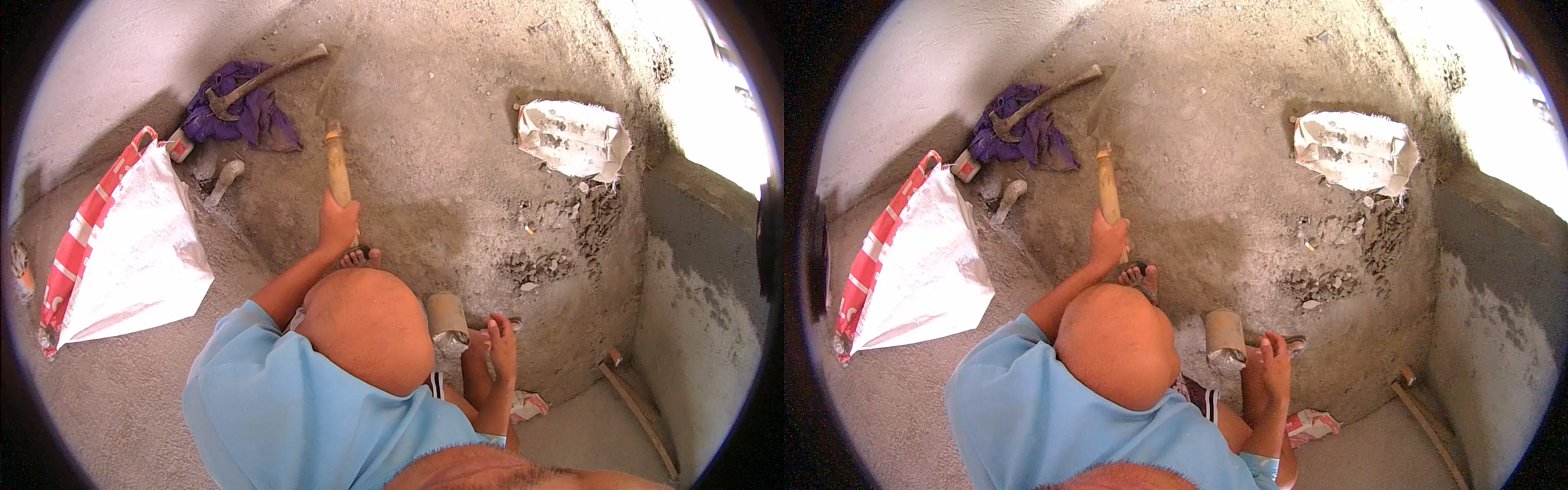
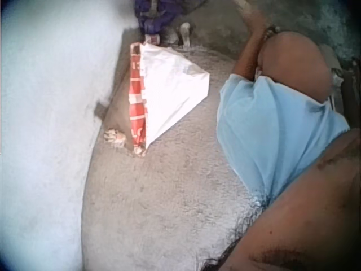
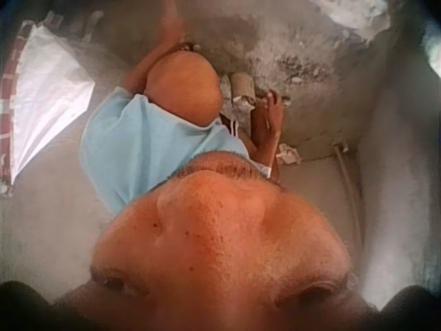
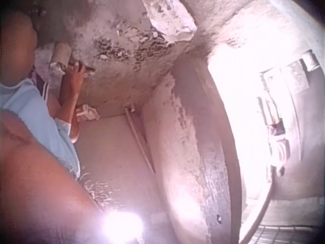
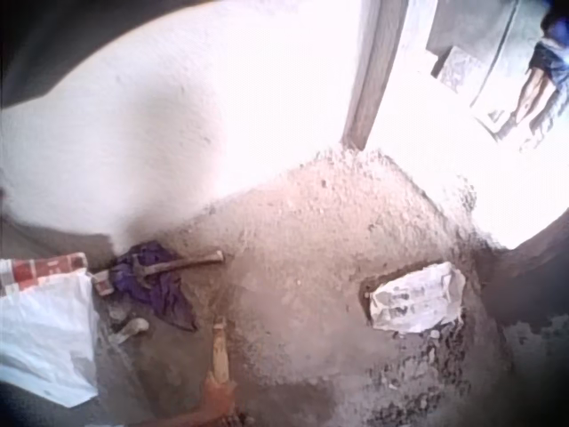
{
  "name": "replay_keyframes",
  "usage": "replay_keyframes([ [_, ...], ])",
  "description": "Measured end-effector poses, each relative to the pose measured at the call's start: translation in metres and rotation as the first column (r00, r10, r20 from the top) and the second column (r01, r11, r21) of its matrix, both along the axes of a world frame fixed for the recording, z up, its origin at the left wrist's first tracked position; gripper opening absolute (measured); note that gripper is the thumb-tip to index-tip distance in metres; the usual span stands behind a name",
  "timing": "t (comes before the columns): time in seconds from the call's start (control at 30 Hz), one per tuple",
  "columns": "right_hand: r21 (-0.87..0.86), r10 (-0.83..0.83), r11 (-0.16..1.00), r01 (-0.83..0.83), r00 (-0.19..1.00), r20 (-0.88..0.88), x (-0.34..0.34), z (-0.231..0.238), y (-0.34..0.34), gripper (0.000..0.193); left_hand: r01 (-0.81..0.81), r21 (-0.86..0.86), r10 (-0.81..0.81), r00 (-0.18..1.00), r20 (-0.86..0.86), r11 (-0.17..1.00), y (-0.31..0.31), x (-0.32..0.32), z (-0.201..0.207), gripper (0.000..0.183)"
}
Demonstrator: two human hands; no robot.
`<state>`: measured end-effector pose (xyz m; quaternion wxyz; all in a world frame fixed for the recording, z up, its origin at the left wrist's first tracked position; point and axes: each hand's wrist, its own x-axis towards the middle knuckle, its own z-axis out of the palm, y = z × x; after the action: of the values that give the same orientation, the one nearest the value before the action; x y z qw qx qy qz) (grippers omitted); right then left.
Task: The person sits on the floor and uses a trowel to smooth and level a wet concrete surface. They repeatedly scoop and spread the material to create an even finish.
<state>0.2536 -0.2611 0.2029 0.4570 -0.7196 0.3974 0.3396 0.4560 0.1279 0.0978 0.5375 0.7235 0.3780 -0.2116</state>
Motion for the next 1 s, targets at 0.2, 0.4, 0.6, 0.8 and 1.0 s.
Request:
replay_keyframes([
  [0.2, -0.016, 0.059, 0.998, -0.058, 0.997, 0.05, -0.013, -0.018, -0.008, 0.046, 0.039, -0.103, -0.043, 0.999, -0.031, 0.994, -0.013, 0.02, -0.01, 0.039],
  [0.4, -0.002, 0.02, 1.0, -0.02, 0.997, 0.075, -0.005, -0.017, -0.008, 0.045, 0.523, -0.092, -0.517, 0.852, 0.081, 0.847, -0.045, 0.061, -0.032, 0.047],
  [0.6, -0.084, 0.011, 0.996, -0.001, 0.993, 0.119, 0.019, 0.02, 0.0, 0.042, 0.563, -0.04, -0.553, 0.822, 0.137, 0.826, -0.051, 0.173, 0.015, 0.037],
  [0.8, -0.259, 0.205, 0.95, -0.177, 0.975, 0.087, -0.005, 0.05, -0.005, 0.038, 0.332, -0.04, -0.314, 0.921, 0.231, 0.943, -0.02, 0.277, -0.035, 0.029],
  [1.0, -0.23, 0.107, 0.968, -0.096, 0.994, 0.036, 0.029, 0.103, -0.023, 0.043, 0.573, -0.051, -0.543, 0.798, 0.26, 0.818, -0.041, 0.255, -0.075, 0.027],
])
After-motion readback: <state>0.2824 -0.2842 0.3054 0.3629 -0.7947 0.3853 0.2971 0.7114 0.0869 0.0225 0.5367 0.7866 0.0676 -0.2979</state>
